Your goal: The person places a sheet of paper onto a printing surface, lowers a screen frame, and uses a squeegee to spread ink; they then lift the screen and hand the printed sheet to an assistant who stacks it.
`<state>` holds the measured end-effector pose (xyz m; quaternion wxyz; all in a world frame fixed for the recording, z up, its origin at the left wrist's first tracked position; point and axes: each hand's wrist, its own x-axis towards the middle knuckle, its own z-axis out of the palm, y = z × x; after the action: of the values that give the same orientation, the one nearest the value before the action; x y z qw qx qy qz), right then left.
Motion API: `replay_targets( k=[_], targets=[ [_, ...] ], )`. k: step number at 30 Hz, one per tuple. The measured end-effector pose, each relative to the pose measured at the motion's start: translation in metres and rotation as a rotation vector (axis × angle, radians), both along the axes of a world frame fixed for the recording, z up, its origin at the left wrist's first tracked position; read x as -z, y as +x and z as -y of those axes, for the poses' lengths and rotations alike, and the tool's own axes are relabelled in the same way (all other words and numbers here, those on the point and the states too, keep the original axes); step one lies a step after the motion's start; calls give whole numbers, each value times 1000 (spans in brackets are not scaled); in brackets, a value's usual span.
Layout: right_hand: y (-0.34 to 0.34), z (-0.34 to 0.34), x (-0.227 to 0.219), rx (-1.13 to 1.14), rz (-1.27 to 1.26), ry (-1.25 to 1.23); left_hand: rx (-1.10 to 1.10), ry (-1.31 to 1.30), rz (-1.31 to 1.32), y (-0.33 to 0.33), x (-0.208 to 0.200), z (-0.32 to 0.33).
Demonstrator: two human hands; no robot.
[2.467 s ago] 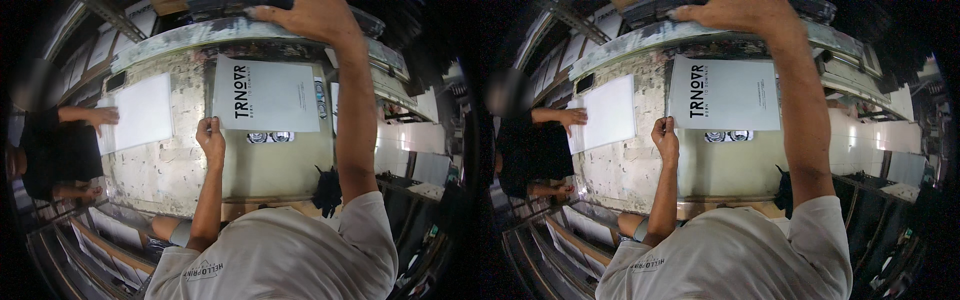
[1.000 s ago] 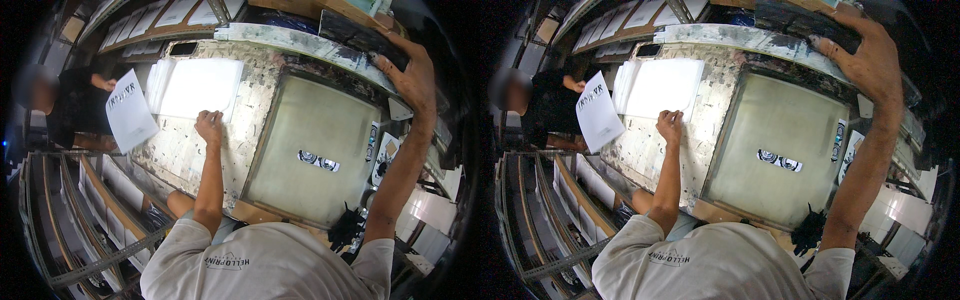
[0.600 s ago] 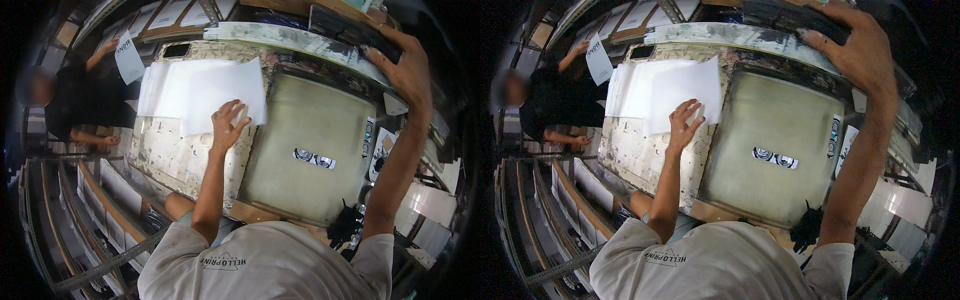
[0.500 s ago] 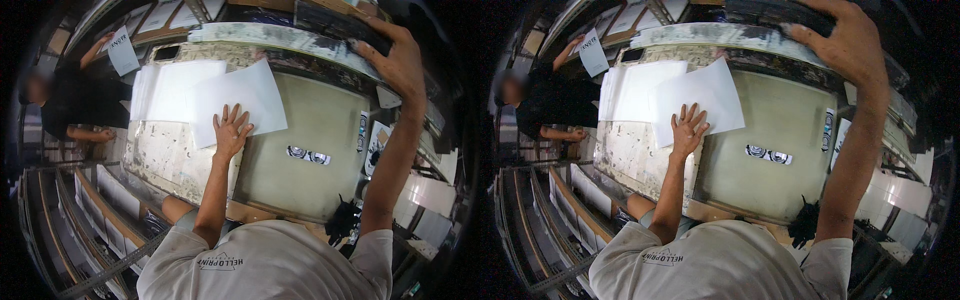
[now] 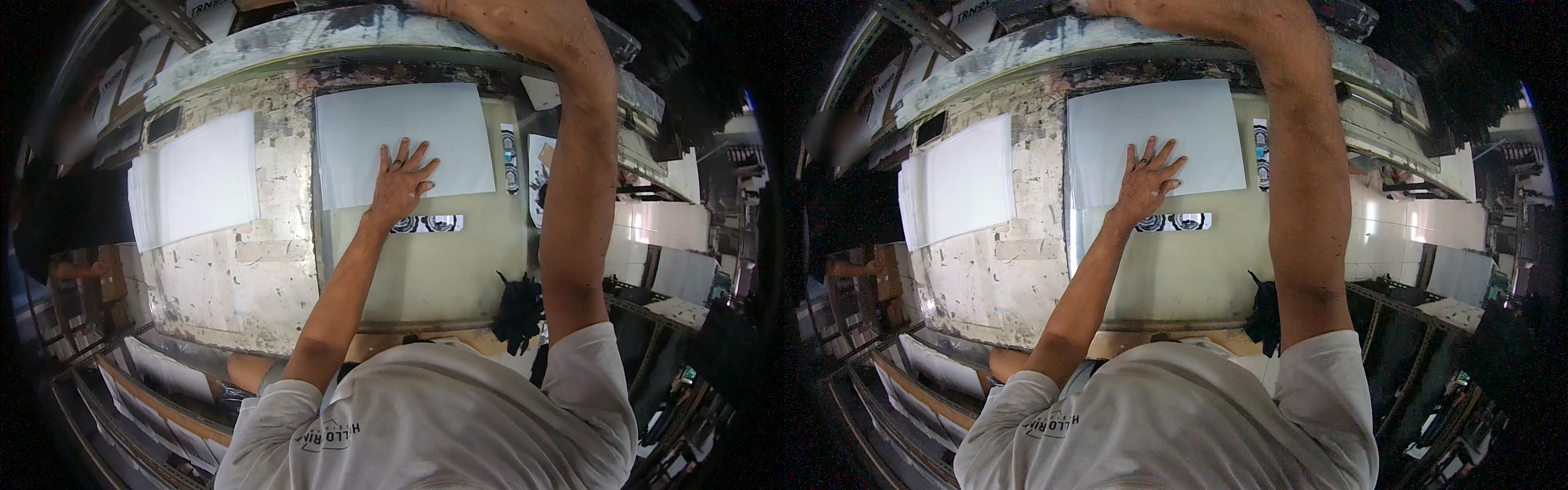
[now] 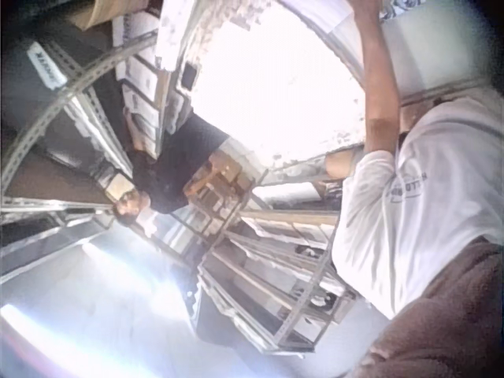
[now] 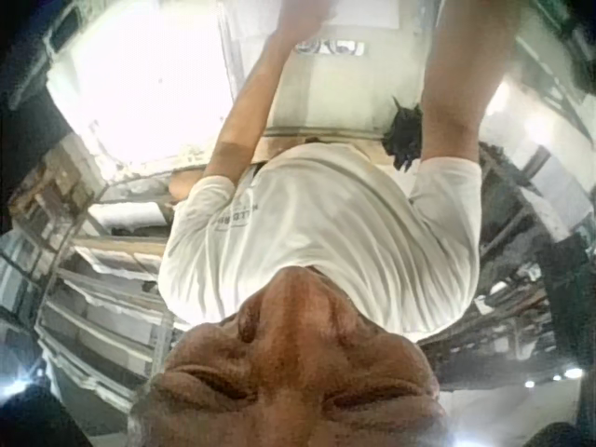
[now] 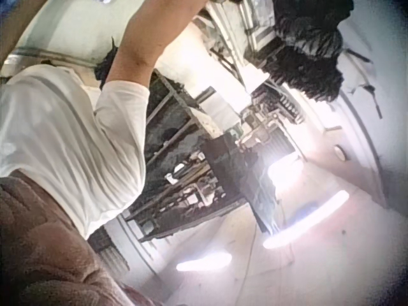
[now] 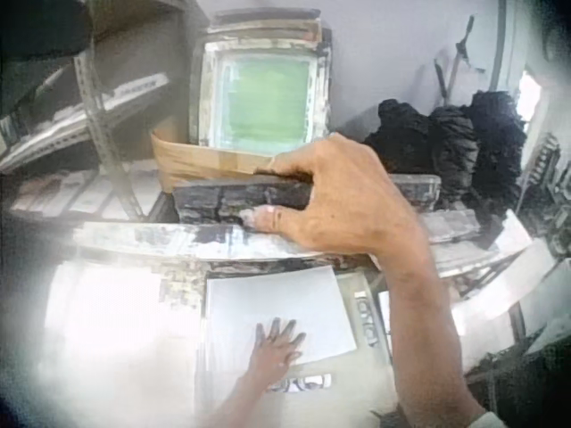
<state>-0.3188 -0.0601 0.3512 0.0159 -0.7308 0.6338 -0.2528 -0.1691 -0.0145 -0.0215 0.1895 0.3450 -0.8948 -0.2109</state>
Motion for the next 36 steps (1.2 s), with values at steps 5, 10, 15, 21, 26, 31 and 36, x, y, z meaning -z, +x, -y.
replay_targets(
  k=[5, 10, 15, 21, 26, 31, 36],
  targets=[
    [2, -3, 13, -51, -25, -164, 46, 29, 21, -11, 1, -16],
    [2, -6, 11, -83, -31, -170, 68, 52, 27, -11, -4, -32],
    [-5, -6, -4, -139, 105, 10, 78, 52, 64, -8, -7, -35],
    [4, -8, 12, -74, -28, -164, 85, 24, -15, -7, -6, -36],
    [3, -7, 11, -76, -33, -159, 91, 33, -33, -4, -5, -39],
    [-9, 10, 19, -83, 19, -97, 142, 79, -31, 0, -7, -34],
    [-14, -7, 36, -6, -252, -255, -123, 54, -442, 26, -67, -23]
  ],
)
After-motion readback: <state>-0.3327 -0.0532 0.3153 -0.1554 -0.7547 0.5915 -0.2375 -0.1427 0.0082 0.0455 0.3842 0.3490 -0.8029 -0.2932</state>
